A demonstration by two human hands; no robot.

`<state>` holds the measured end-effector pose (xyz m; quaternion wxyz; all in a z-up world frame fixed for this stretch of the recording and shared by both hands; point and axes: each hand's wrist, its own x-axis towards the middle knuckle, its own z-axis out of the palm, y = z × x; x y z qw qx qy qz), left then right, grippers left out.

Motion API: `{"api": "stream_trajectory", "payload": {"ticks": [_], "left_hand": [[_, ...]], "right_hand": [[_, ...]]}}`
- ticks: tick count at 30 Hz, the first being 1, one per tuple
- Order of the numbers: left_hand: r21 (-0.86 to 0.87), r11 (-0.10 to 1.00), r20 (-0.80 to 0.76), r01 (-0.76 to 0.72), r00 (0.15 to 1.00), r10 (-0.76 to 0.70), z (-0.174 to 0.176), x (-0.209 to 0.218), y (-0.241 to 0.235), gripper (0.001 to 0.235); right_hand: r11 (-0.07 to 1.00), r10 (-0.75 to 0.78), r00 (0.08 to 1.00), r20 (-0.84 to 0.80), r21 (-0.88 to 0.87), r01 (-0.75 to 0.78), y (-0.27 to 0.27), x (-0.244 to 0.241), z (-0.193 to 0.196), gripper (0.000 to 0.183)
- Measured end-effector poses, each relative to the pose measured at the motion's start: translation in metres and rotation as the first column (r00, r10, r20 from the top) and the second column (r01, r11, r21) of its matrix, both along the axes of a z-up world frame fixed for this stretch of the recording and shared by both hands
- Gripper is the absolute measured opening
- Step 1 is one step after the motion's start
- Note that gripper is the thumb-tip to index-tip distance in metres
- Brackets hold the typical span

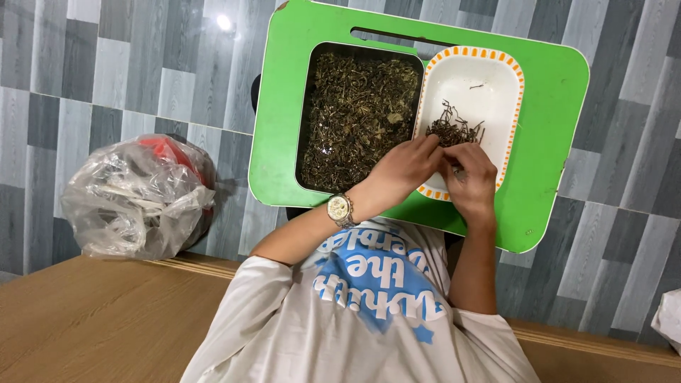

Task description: The person sits on the floor and sorts dried green herbs from a metal tray into a white bowl using both hands. They pick up small handfuls of the herbs, separate them, and place the selected portions into the bowl.

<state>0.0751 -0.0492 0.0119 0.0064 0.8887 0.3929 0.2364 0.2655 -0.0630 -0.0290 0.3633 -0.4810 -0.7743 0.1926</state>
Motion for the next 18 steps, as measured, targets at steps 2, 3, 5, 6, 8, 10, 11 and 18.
{"api": "stream_trajectory", "payload": {"ticks": [2,3,5,6,8,10,11,18], "left_hand": [[0.018,1.000,-0.016,-0.017,1.000,0.018,-0.003,0.002,0.000,0.005],[0.037,0.999,-0.031,-0.035,0.999,0.037,-0.005,0.004,0.001,0.005],[0.046,0.998,-0.046,-0.040,0.998,0.042,-0.004,0.002,0.001,0.006],[0.055,0.998,-0.060,-0.044,0.997,0.047,-0.004,0.000,0.001,0.007],[-0.082,0.997,-0.043,-0.005,0.999,0.001,-0.003,-0.006,0.004,0.009],[-0.218,0.975,-0.018,0.034,0.999,-0.039,0.001,-0.016,0.007,0.012],[-0.226,0.974,0.030,0.010,1.000,-0.003,0.004,-0.022,0.008,0.010],[-0.276,0.935,-0.159,-0.224,0.970,0.186,0.006,-0.100,0.036,0.019]], "right_hand": [[1.000,-0.002,1.000,-0.009,-0.002,0.002,0.000,0.001,-0.001,0.006],[1.000,-0.004,1.000,-0.017,-0.003,0.003,0.001,0.002,-0.001,0.006],[1.000,0.003,1.000,-0.026,-0.023,-0.004,0.000,0.005,-0.001,0.006],[0.999,0.010,0.999,-0.035,-0.043,-0.012,0.000,0.006,-0.002,0.007],[0.999,-0.006,0.999,-0.051,-0.048,0.004,-0.001,0.006,-0.004,0.008],[0.998,-0.020,0.998,-0.067,-0.052,0.016,-0.002,0.005,-0.001,0.011],[0.998,-0.038,0.997,-0.065,-0.045,0.035,-0.004,0.004,0.002,0.012],[0.998,-0.051,0.995,-0.084,-0.042,0.048,-0.002,0.004,0.000,0.013]]}}
